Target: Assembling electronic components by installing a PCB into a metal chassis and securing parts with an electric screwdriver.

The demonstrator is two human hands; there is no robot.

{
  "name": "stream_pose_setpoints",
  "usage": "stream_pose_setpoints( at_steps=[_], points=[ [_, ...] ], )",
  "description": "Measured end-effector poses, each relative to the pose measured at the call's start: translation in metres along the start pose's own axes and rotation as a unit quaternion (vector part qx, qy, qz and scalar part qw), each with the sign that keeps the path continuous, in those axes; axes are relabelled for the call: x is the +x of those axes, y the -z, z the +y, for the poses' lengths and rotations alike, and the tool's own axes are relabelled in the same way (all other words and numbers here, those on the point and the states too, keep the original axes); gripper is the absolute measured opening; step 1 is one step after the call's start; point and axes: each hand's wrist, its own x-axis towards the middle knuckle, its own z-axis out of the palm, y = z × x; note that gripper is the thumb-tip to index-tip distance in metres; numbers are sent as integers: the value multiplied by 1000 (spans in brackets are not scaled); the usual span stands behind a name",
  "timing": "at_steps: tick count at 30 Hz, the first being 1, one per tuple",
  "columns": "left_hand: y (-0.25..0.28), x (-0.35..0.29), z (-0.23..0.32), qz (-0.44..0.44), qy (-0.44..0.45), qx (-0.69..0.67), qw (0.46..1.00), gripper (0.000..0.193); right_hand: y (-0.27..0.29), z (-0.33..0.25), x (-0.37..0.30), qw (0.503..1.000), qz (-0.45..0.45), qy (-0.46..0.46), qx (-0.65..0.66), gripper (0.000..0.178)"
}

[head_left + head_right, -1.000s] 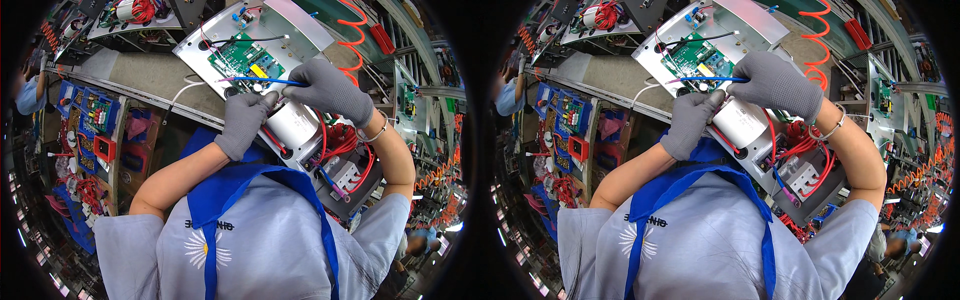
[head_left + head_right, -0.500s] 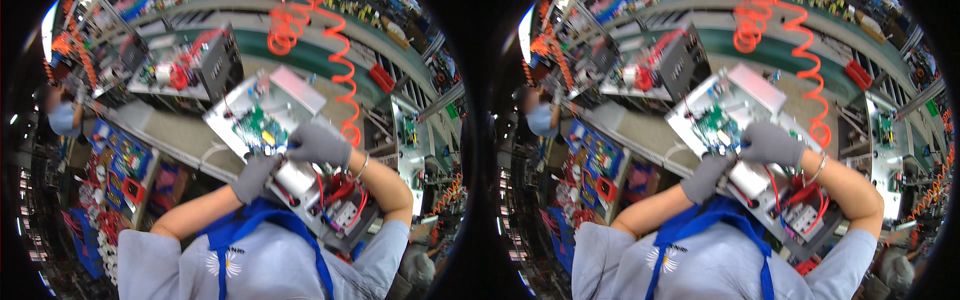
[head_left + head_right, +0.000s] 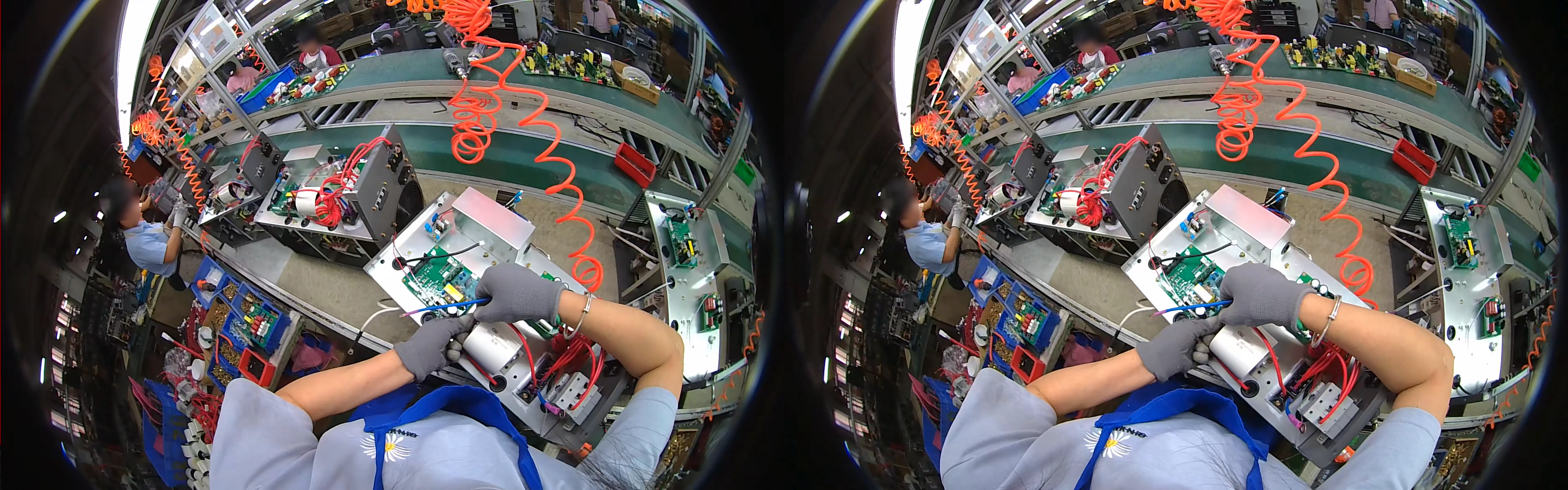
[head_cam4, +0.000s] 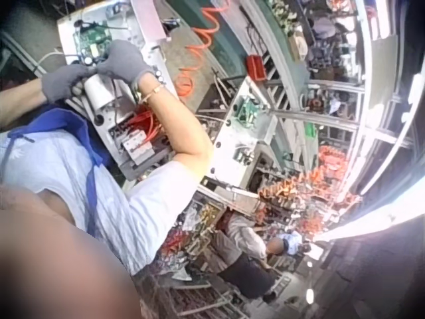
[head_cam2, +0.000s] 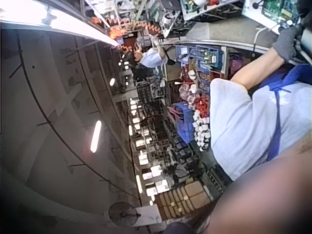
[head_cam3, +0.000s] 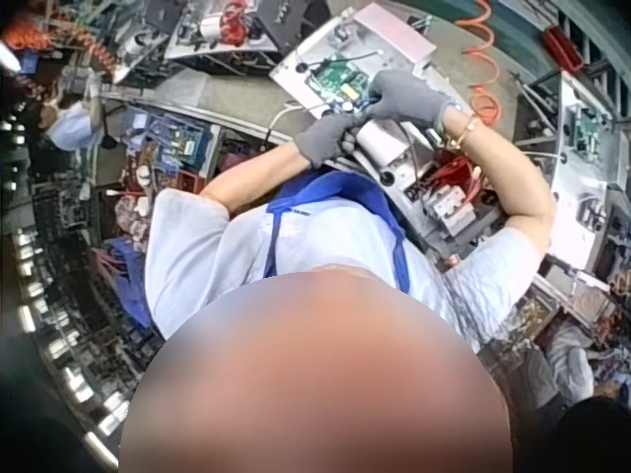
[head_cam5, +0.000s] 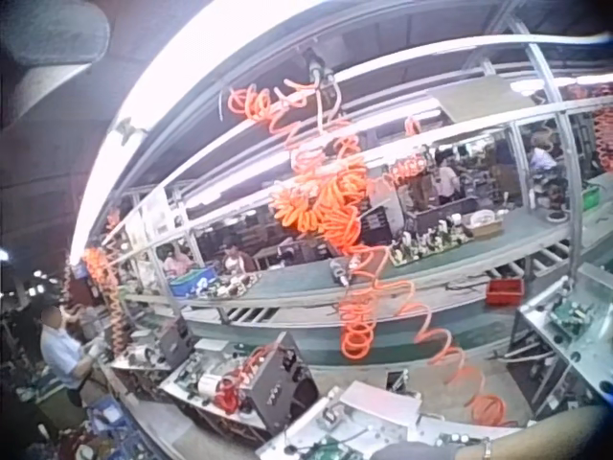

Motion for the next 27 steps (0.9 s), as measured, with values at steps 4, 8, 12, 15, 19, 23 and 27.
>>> stream_pose_setpoints(
  at_steps=[4,8,12,15,19,23,27],
  points=[
    [1,2,-1,4,-10,14,1000,19,-2,3,1,1000,-12,-4,27,35],
    [0,-3,2,-9,-8,46,999,20,-1,2,0,1000,-8,-5,14,35],
    [-1,-9,6,-5,10,50,999,24,0,-1,0,1000,-13,-12,14,36],
    [-10,-18,8,35,38,8,999,25,1,-3,-1,1000,-13,-15,15,36],
    [-11,-15,2,60,8,12,998,26,1,-4,-2,1000,-7,-15,17,35],
    [-11,-15,5,48,-32,50,997,24,1,-1,-1,1000,-16,-4,0,34],
    [-8,-9,7,36,-17,73,997,23,0,0,0,1000,-4,2,1,34]
  ],
)
